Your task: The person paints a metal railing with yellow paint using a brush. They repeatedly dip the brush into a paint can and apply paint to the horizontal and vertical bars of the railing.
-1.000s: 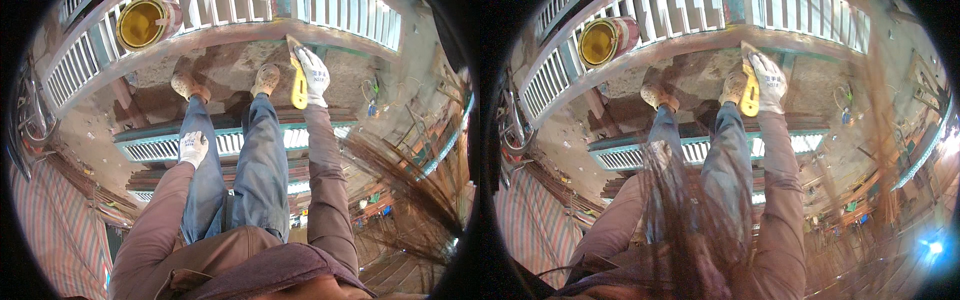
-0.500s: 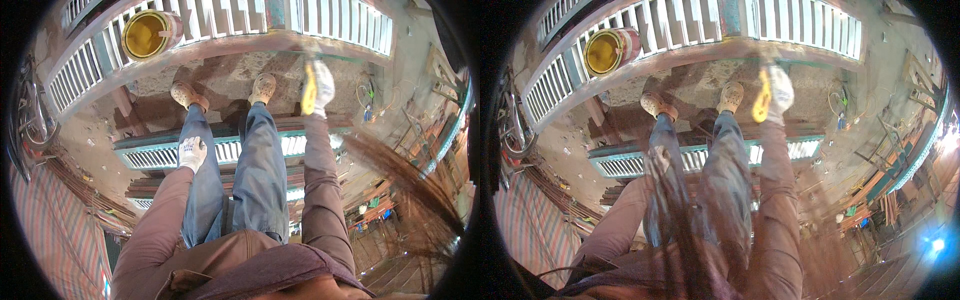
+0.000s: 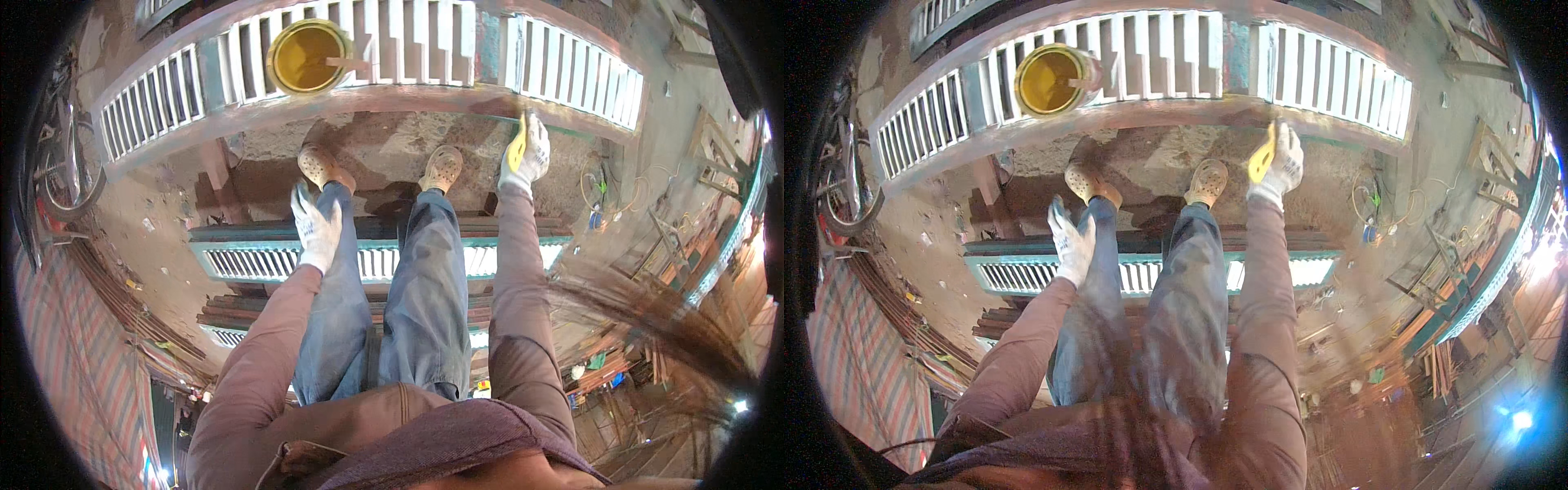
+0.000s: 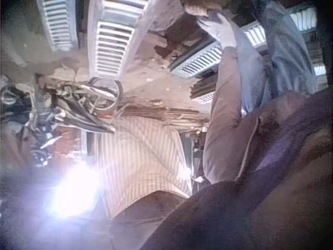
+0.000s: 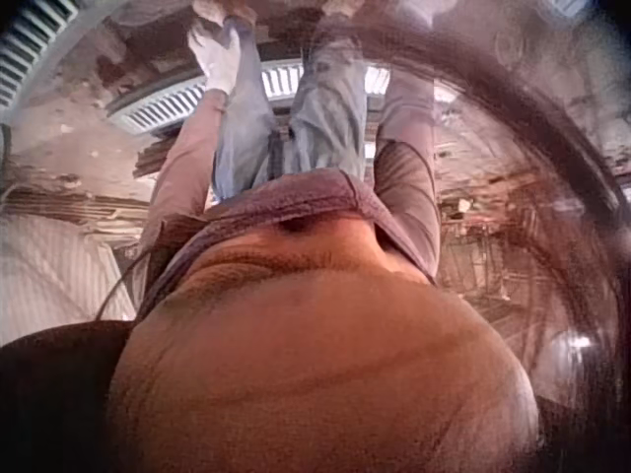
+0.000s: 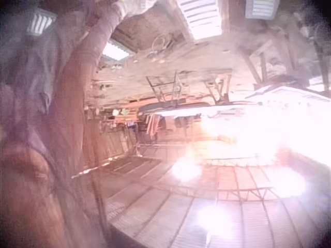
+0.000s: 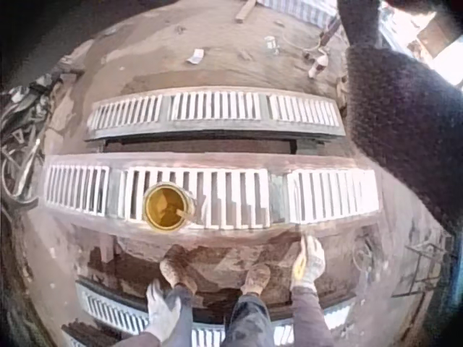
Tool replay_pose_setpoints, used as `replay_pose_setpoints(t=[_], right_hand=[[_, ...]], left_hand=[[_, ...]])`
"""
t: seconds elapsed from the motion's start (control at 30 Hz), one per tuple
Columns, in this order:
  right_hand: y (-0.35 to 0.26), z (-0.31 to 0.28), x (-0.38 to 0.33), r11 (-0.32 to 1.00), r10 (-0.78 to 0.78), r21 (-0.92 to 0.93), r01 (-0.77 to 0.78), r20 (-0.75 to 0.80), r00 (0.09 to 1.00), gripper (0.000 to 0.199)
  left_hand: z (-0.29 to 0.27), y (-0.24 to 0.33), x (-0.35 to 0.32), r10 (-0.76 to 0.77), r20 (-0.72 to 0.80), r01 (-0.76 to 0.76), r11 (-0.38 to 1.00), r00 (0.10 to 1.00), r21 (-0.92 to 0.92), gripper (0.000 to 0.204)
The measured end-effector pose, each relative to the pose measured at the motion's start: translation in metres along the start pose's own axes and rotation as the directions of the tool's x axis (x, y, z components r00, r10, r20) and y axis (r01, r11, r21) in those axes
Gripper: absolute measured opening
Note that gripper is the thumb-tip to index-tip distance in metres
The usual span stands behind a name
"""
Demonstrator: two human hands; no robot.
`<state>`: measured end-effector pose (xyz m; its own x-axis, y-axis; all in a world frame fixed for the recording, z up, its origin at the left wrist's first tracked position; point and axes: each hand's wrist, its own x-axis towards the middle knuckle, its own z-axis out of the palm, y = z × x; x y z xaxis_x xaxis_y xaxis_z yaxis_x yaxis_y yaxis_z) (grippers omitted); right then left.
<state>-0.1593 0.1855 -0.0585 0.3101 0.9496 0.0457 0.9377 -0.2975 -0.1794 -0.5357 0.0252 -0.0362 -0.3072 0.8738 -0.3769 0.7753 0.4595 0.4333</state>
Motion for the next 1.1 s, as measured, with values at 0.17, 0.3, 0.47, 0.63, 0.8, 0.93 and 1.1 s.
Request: replay_pose_setpoints(t=[0.17, 0.3, 0.47, 0.63, 0.8, 0.93, 1.1], right_hand=[[-0.058, 0.001, -0.040, 0.856, 0.047, 0.466, -0.224, 0.360, 0.932, 0.034], [-0.100, -0.019, -0.090, 0.958, -0.202, 0.248, 0.147, 0.214, 0.956, 0.040], [-0.069, -0.011, -0.040, 0.985, -0.142, 0.105, 0.139, 0.018, 0.990, 0.043], [-0.057, -0.004, -0.003, 0.798, 0.085, 0.595, -0.100, 0.053, 0.995, 0.029], [-0.058, -0.017, -0.030, 0.941, -0.062, 0.339, -0.013, 0.210, 0.976, 0.034], [-0.086, -0.038, -0.022, 0.485, -0.080, 0.858, -0.167, 0.233, 0.969, 0.035], [-0.078, -0.041, 0.006, 0.257, -0.057, 0.864, -0.434, 0.462, 0.885, 0.030]], left_hand=[[-0.040, 0.067, 0.080, 0.188, -0.292, -0.183, 0.982, 0.938, 0.044, 0.100], [-0.068, 0.117, 0.135, 0.398, -0.318, -0.374, 0.918, 0.861, 0.136, 0.097], [-0.094, 0.152, 0.178, 0.433, -0.256, -0.346, 0.882, 0.864, 0.320, 0.059], [-0.099, 0.167, 0.183, 0.402, -0.181, -0.326, 0.882, 0.898, 0.341, 0.054], [-0.093, 0.175, 0.189, 0.420, -0.237, -0.393, 0.906, 0.876, 0.156, 0.033], [-0.090, 0.163, 0.192, 0.334, -0.192, -0.302, 0.937, 0.923, 0.178, 0.033], [-0.076, 0.150, 0.199, 0.146, -0.465, -0.174, 0.985, 0.873, -0.016, 0.029]])
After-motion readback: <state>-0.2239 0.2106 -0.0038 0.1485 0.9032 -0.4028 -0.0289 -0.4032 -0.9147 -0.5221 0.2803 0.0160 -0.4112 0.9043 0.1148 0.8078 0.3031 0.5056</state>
